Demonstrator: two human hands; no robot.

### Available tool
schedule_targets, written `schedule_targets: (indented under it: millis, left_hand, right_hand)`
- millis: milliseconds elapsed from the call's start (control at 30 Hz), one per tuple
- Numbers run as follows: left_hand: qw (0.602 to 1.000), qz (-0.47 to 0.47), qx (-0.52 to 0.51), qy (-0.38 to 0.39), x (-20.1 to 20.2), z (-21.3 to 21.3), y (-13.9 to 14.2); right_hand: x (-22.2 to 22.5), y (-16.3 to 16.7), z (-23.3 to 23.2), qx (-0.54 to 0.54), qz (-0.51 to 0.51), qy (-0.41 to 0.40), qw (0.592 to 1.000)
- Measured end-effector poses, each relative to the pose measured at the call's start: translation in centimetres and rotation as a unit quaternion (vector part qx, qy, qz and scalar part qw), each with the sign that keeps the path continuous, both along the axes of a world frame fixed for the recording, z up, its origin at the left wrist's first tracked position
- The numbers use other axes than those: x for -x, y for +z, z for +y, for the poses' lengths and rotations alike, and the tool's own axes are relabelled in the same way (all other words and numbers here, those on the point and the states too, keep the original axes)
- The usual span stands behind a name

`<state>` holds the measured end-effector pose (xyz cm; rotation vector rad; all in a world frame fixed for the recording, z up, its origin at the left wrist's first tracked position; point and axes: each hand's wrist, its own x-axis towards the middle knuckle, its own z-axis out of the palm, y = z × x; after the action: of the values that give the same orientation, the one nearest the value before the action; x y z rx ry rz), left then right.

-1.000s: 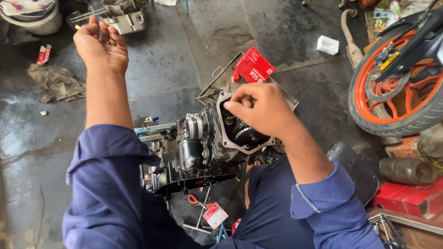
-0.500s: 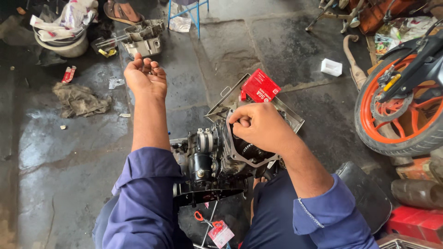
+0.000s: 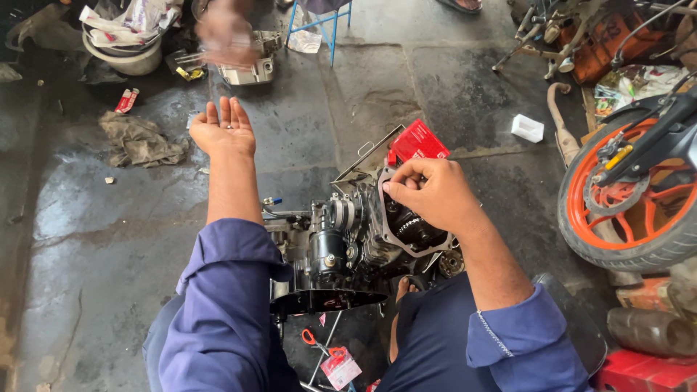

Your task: The person opens a small plastic packet and removes a metal spring. They place the spring into a hole in the exposed cylinder head of a motorcycle engine and then insert a small metal pin into the same area.

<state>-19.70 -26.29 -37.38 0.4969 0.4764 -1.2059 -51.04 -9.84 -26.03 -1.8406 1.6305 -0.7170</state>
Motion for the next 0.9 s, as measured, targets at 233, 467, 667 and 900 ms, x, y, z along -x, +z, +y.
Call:
schedule_targets:
  millis: [233,467,667,900]
  left_hand:
    - [0.992,-0.034,0.077,-0.09,0.8,-1.0,-0.1]
    - [0.964,-0.086,0.111,-0.225,3.8,-2.1,-0.2]
    - [0.958,-0.087,0.107,-0.25,6.6,-2.3,0.3]
    - [0.962,-0.102,0.051,-0.249,8.3,-1.9,-0.6]
  right_hand:
    - [0.3,-0.9,-0.2,-0.015,0.002,0.001,1.0]
    - [-0.1,-0.1,-0.5,0.023,0.024,0.0,0.999]
    - [-0.1,0.2,-0.6,-0.018,0.031,-0.002,0.999]
    - [0.6,-0.6,-0.8,-0.019,-0.01,0.044,0.999]
